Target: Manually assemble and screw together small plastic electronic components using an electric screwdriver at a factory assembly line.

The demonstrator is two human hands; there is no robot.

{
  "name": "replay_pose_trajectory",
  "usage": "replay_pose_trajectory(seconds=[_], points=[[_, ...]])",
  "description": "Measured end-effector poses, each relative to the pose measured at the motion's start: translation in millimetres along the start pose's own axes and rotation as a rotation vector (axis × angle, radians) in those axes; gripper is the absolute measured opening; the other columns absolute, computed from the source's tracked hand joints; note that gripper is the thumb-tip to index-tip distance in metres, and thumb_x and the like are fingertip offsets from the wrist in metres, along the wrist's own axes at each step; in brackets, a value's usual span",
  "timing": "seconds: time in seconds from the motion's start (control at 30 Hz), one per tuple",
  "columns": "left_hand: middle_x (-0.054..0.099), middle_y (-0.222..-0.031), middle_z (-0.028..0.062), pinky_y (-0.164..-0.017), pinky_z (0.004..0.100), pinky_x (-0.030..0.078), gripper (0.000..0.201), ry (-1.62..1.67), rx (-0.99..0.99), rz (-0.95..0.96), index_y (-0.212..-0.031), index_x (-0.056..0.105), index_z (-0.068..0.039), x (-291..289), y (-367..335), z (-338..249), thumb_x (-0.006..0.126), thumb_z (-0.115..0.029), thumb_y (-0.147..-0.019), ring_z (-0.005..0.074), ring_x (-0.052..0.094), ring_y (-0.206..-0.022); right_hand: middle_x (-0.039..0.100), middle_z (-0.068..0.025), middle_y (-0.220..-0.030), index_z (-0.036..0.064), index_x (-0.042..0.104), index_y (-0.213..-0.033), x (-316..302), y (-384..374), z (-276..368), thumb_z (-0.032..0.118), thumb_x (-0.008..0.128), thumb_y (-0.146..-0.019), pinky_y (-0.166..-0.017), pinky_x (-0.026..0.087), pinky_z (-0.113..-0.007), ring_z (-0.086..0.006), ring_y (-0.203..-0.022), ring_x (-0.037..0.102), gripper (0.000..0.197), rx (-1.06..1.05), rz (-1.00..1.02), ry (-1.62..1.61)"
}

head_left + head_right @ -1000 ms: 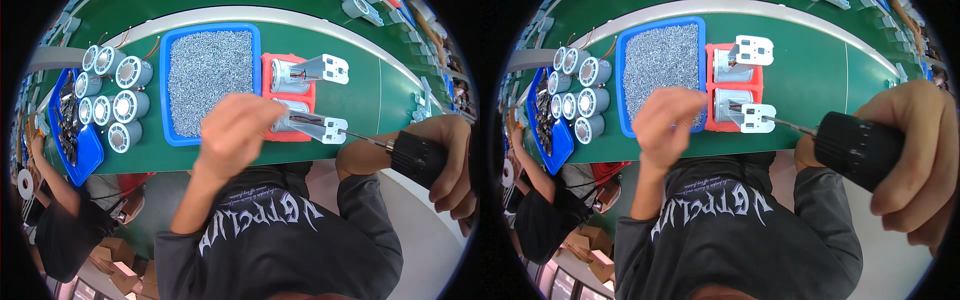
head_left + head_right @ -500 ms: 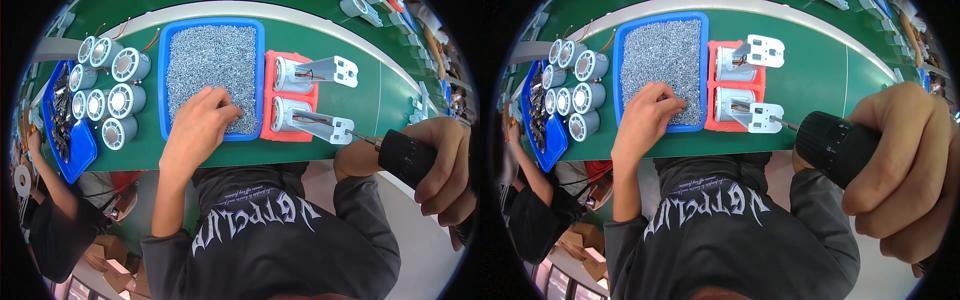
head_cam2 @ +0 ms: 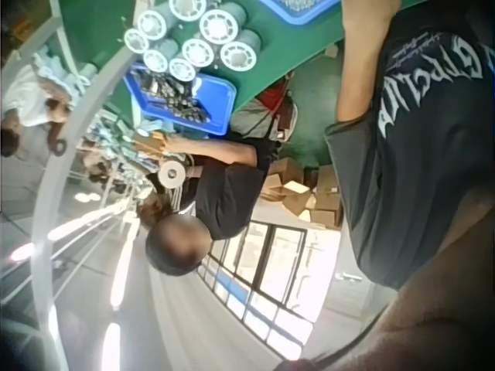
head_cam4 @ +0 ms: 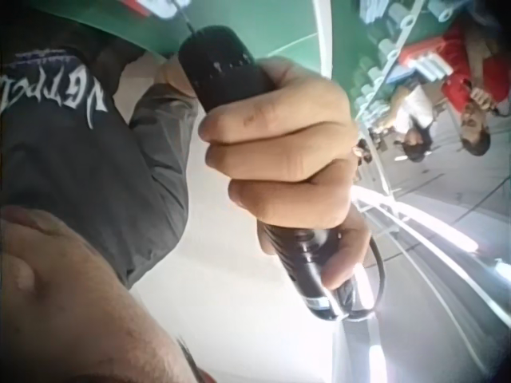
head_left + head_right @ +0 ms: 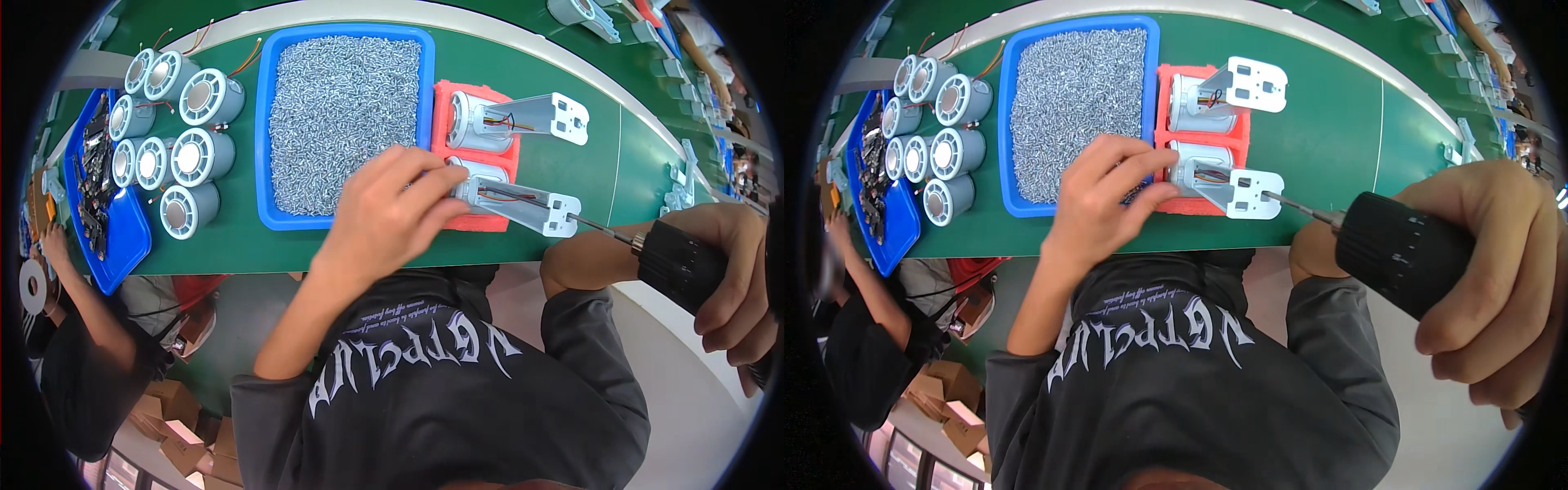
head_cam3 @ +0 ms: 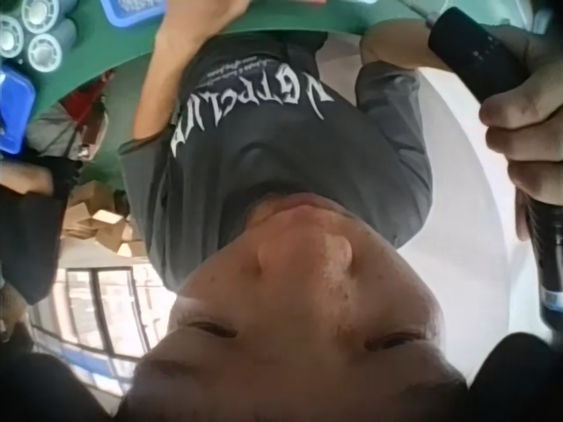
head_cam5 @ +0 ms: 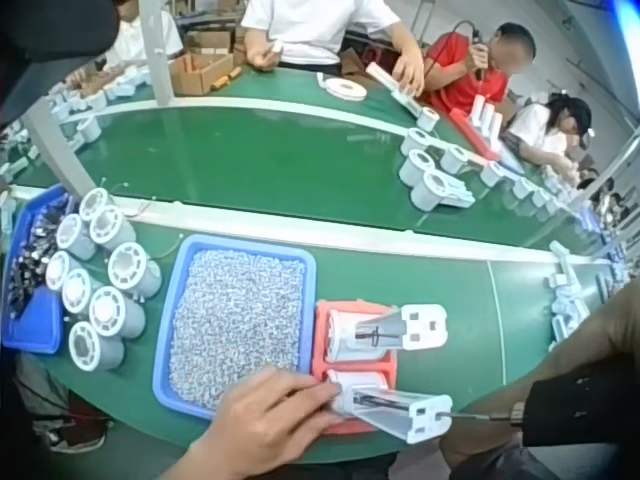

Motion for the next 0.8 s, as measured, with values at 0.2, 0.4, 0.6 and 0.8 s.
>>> replay_pose_trajectory(seconds=[0.2,0.4,0.6,0.8], points=[[0.058,-0.093,0.0031,-0.069,0.0301,0.046,0.03,0.004,-0.089,-0.116,-0.096,0.066,-0.009,11.9,8.3,-3.5,0.076,-0.017,-0.069,0.0192,0.053,-0.077,0.056,-0.0053,-0.075,0.0151,0.038,-0.134,-7.4,1.8,6.2,0.024,0.048,-0.095,-0.047,0.055,-0.026,-0.0139,-0.051,0.056,0.042,-0.068,-0.084,0.062],[0.058,-0.102,0.0041,-0.077,0.0326,0.045,0.038,-0.092,-0.089,-0.083,-0.103,0.065,-0.009,-8.5,9.3,10.2,0.077,-0.019,-0.068,0.0213,0.053,-0.087,0.055,-0.0041,-0.072,0.0168,0.037,-0.135,-5.3,-2.5,-5.9,0.026,0.046,-0.095,-0.047,0.056,-0.026,-0.014,-0.049,0.055,0.042,0.054,-0.011,0.021],[0.058,-0.109,0.004,-0.084,0.0337,0.043,0.045,0.002,-0.05,0.063,-0.109,0.062,-0.009,5.1,1.0,0.0,0.077,-0.019,-0.068,0.0228,0.053,-0.094,0.055,-0.0031,-0.07,0.0185,0.036,-0.136,-2.2,-2.8,-18.4,0.027,0.045,-0.096,-0.047,0.055,-0.027,-0.0139,-0.046,0.053,0.042,0.058,0.031,-0.023],[0.058,-0.111,0.0037,-0.087,0.0346,0.042,0.048,0.059,-0.064,0.014,-0.112,0.06,-0.008,26.4,3.4,-0.4,0.076,-0.017,-0.067,0.0238,0.053,-0.096,0.054,-0.0029,-0.069,0.0193,0.035,-0.137,2.7,-1.5,-16.4,0.026,0.045,-0.096,-0.046,0.054,-0.027,-0.0135,-0.044,0.052,0.042,0.084,-0.017,0.051]])
Point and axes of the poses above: each hand's wrist, its own y-axis away from the middle knuckle, its own x-axis out of the palm, z = x × y, the point moved 7 cm from there along -y, towards the middle knuckle
